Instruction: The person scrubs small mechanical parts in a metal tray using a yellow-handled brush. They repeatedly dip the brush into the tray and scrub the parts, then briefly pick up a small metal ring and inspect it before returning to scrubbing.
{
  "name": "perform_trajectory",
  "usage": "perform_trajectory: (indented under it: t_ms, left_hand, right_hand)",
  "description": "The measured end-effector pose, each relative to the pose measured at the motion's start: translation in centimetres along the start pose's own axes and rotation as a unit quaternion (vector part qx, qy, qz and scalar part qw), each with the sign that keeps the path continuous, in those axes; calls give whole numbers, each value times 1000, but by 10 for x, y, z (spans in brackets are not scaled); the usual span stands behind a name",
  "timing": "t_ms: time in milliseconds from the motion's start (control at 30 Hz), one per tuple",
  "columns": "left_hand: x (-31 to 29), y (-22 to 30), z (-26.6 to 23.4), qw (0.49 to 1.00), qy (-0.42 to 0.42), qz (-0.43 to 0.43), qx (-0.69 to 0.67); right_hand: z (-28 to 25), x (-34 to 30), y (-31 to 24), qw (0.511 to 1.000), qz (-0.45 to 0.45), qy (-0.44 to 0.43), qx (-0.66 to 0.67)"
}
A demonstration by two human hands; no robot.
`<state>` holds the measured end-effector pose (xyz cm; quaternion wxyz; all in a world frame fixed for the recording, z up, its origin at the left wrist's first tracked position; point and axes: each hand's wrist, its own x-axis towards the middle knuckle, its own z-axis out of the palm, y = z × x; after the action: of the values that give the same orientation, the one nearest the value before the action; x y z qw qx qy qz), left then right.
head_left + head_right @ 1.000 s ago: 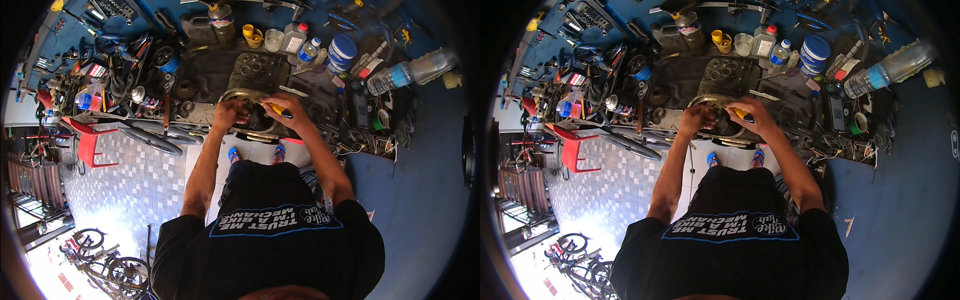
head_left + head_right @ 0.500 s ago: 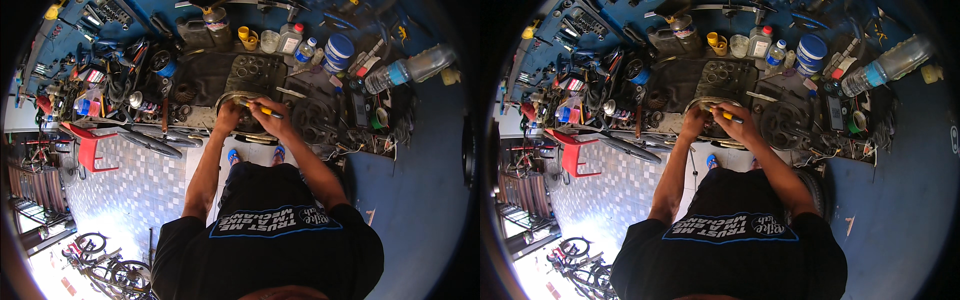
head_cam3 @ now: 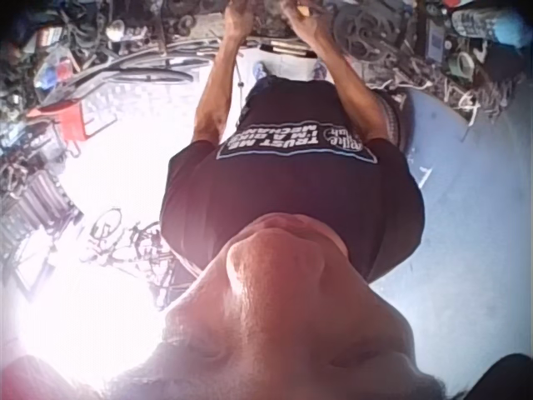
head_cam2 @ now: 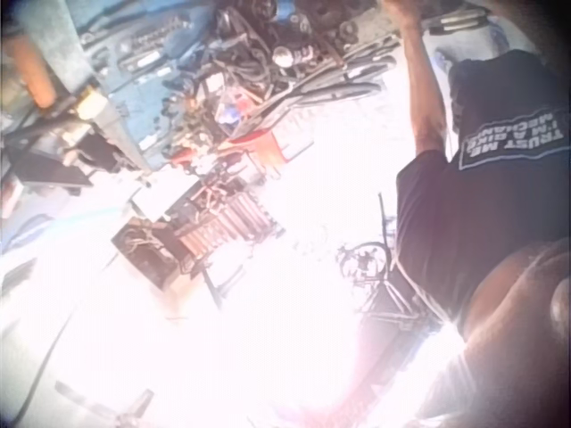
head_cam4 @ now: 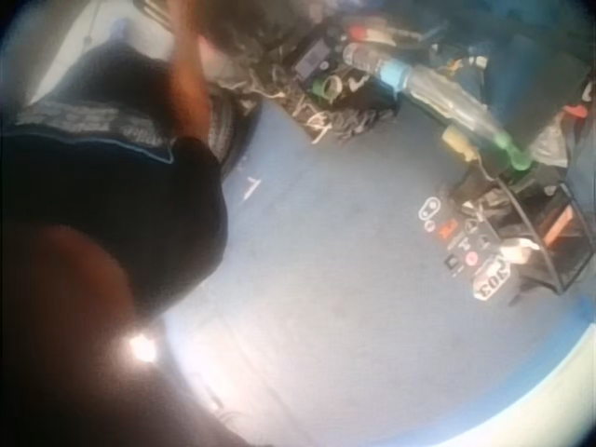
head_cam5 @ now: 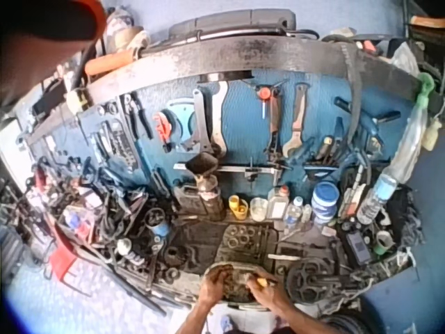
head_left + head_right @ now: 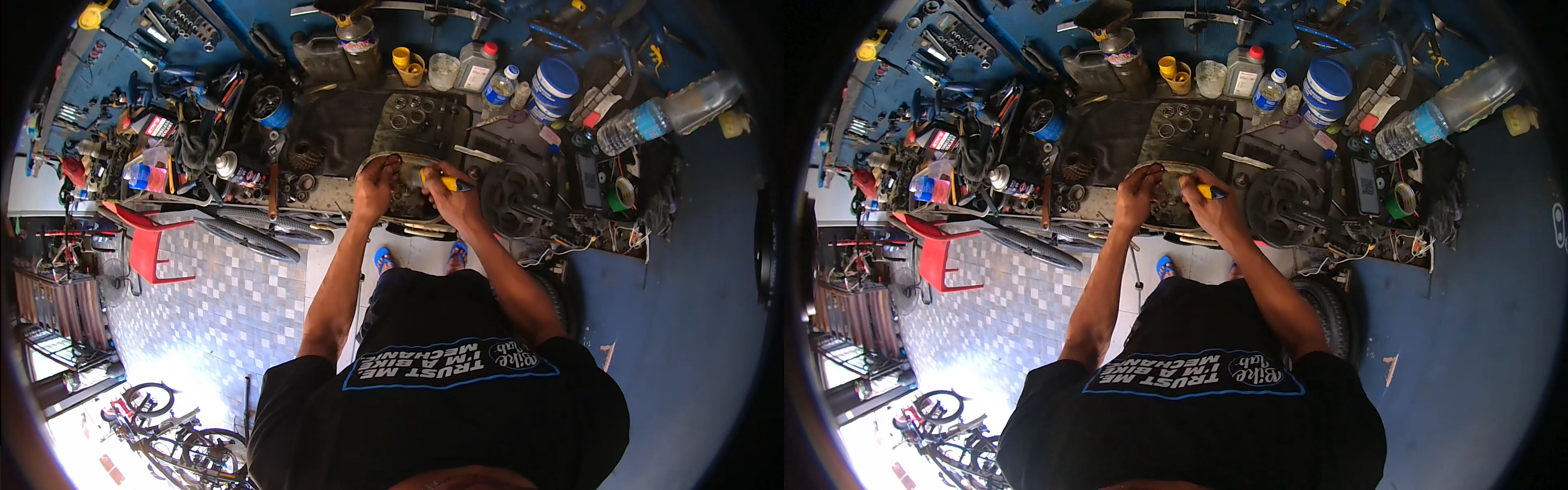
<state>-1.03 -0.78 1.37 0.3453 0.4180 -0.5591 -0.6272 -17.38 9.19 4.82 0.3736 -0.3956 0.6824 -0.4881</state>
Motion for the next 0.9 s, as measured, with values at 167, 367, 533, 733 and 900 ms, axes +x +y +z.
perform_trajectory:
  t_ms: [167, 367, 533, 733, 900]
  left_hand:
    - [0, -2, 3, 999, -13, -23, -31]
    - [2, -2, -1, 986, -1, -70, -151]
    - [3, 6, -2, 978, -20, -122, -169]
    - [7, -13, -4, 985, -34, -81, -150]
    - [9, -19, -8, 994, -44, -95, -18]
  right_hand:
    - [-2, 1, 12, 999, -19, -5, 27]
    - [-28, -5, 13, 998, 40, -47, 27]
    - [-40, -16, 39, 970, -201, -52, -126]
    - [-49, -9, 27, 959, -143, -76, -234]
    - [-21, 3, -15, 985, -156, -51, -58]
